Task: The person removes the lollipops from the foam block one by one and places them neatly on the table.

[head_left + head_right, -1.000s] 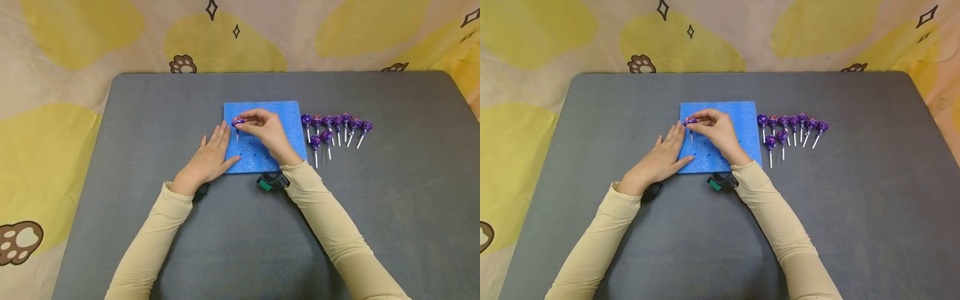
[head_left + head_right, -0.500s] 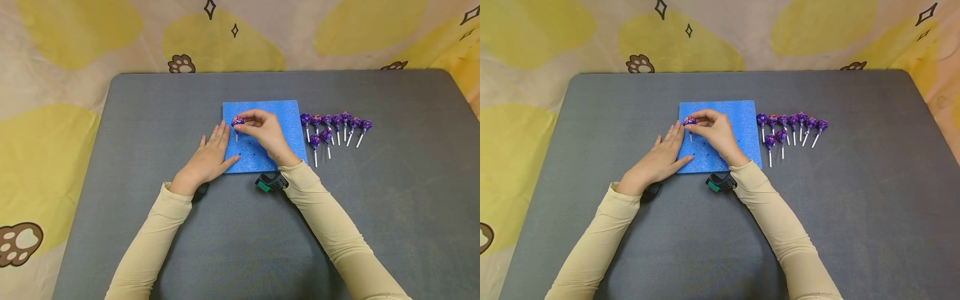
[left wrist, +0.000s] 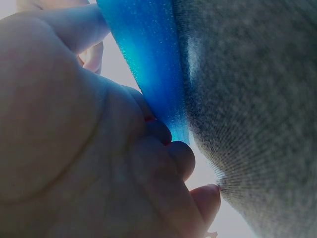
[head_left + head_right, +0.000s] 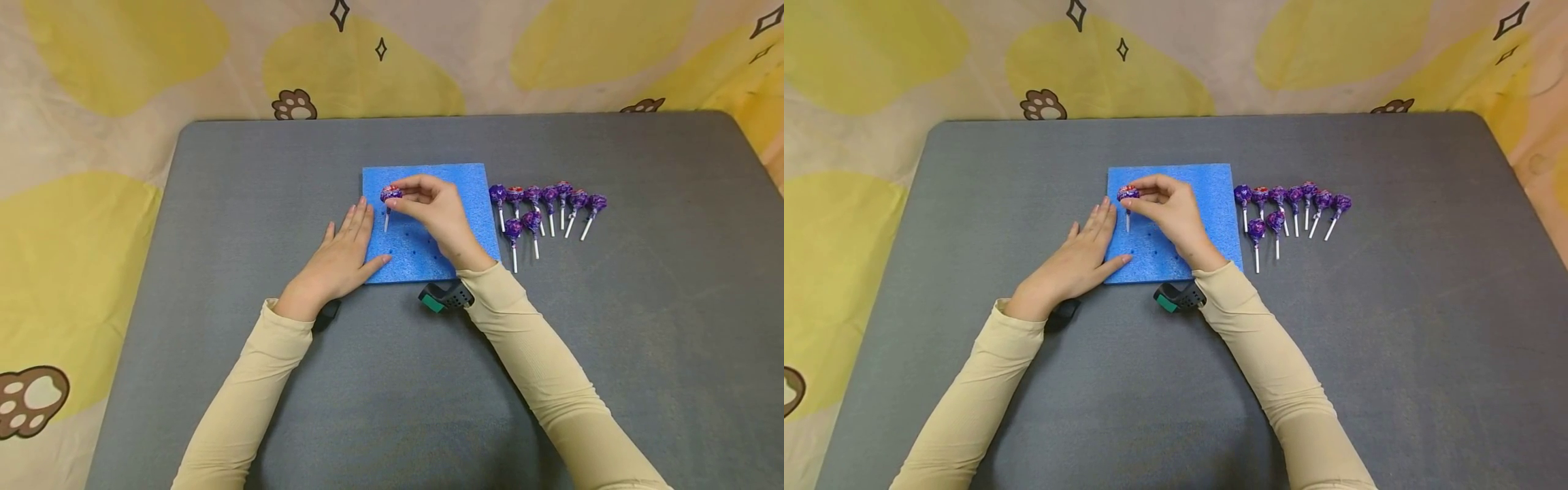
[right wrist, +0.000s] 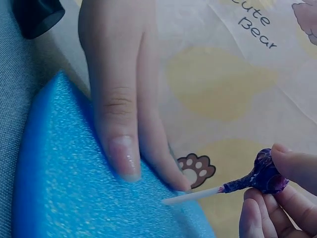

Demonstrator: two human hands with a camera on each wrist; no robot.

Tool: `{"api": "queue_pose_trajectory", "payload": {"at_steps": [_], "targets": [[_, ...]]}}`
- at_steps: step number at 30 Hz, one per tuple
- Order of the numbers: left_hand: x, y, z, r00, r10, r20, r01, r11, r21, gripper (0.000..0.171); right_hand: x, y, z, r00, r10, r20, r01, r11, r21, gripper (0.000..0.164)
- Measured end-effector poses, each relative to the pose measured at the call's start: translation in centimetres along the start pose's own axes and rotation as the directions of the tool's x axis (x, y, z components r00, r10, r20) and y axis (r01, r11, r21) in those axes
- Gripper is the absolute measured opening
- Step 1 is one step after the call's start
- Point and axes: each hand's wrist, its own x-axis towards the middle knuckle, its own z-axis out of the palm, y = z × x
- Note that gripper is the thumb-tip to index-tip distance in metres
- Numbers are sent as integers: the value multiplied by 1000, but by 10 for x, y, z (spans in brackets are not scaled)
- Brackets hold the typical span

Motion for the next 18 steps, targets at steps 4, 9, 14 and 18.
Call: {"api": "queue_pose_trajectory", "payload": {"at_steps": [4,9,14,18], "targets": [[0,0,0,1000,6,-5,-6,1000,-9,83,-1,-3,-2,1000,4,-13,-3,999,44,28],[-1,-1,-1,1000,17,-12,-18,1000,-19,83,-4,-8,-5,999,15,-34,-12,996,93,27],[-1,0,-1,1000,16,-11,-16,1000,-18,83,-8,-12,-11,999,-9,-41,14,994,108,26],[-1,-1,-1,1000,12,-12,-13,1000,-12,83,-12,-15,-18,998,-29,-47,34,993,114,25]]}}
